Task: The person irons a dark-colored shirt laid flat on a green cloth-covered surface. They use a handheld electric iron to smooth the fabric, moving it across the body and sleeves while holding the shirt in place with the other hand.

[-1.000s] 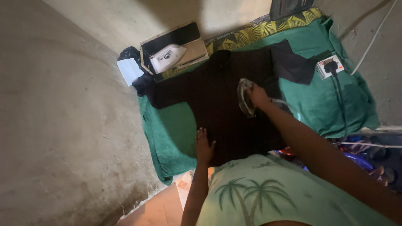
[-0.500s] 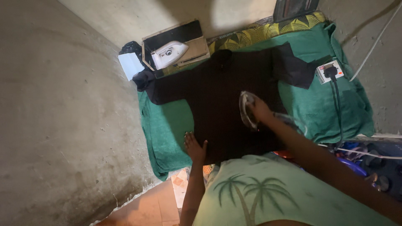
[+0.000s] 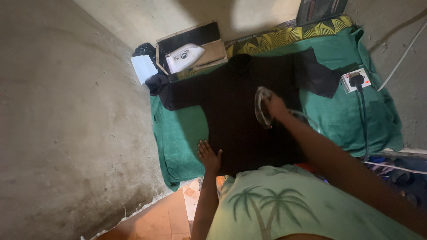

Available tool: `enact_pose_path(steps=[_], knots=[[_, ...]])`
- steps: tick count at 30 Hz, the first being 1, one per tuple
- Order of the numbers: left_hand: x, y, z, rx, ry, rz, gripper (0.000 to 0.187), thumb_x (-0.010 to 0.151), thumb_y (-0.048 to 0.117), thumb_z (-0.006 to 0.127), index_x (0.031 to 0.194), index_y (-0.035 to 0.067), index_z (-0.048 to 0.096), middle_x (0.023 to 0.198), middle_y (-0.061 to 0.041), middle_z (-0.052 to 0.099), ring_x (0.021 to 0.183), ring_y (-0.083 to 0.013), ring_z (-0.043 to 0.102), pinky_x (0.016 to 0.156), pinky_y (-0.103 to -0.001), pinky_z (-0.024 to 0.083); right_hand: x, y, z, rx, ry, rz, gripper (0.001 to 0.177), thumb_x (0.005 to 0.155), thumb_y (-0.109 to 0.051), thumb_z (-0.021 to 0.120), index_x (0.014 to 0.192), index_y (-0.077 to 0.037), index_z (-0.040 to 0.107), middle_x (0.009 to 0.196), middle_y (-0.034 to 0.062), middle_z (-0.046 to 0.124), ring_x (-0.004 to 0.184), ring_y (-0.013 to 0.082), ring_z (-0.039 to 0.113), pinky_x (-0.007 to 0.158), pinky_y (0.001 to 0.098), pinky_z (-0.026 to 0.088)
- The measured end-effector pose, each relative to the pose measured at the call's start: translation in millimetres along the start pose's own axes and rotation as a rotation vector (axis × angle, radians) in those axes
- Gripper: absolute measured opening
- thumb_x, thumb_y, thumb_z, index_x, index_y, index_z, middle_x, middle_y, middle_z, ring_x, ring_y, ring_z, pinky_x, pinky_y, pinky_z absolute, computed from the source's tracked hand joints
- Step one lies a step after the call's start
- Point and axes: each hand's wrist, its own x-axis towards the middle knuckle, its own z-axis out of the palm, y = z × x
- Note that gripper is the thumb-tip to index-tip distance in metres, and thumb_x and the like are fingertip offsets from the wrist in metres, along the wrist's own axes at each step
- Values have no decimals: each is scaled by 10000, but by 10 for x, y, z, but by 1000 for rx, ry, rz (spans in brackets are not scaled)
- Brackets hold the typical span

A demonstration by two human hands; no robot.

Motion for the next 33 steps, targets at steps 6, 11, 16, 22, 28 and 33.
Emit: enact_pose_path(steps=[6, 11, 16, 22, 28, 33], knots=[[-3, -18, 22, 5, -7, -7, 1042, 948, 671, 525, 1620, 4, 90, 1701, -243, 47, 1577, -408, 27, 1237, -606, 63, 563, -132, -75, 41, -1, 50, 624, 1051, -474, 517, 1380, 55, 486, 1068, 315, 705, 941, 453, 722, 822, 510, 580], [18, -9, 24, 15, -28, -31, 1037, 939, 681, 512, 1626, 27, 92, 1710, -226, 44, 1587, -391, 29, 1248, -585, 67, 351, 51, -6, 13, 47, -77, 610, 1044, -451, 571, 1361, 67, 508, 1054, 326, 713, 916, 472, 723, 824, 507, 578], [-4, -15, 2, 6, 8, -1, 1040, 943, 689, 492, 1624, 11, 95, 1705, -233, 44, 1579, -398, 38, 1240, -585, 74, -357, 248, 64, 62, 65, -116, 615, 1014, -396, 613, 1403, 66, 496, 1128, 310, 689, 946, 467, 699, 836, 517, 561], [18, 15, -28, 37, 52, 26, 1023, 953, 695, 470, 1617, 1, 117, 1697, -248, 60, 1572, -413, 60, 1231, -597, 97, -914, 339, 85, 164, 146, -126, 605, 978, -369, 610, 1433, 19, 515, 1247, 302, 663, 1133, 466, 649, 982, 502, 516], [-11, 15, -34, 60, 100, 67, 1001, 971, 675, 463, 1617, -17, 137, 1691, -274, 91, 1566, -434, 95, 1223, -605, 124, -592, 197, 85, 111, 244, -39, 608, 1021, -404, 585, 1409, 57, 511, 1295, 320, 632, 1187, 489, 609, 1009, 520, 481], [-15, -6, -57, 54, 101, 66, 992, 946, 661, 493, 1606, -4, 167, 1678, -271, 133, 1558, -430, 128, 1220, -593, 154, -147, 33, -58, 100, 88, 43, 633, 1033, -441, 571, 1433, 44, 497, 1297, 317, 641, 1206, 481, 615, 1022, 516, 492]])
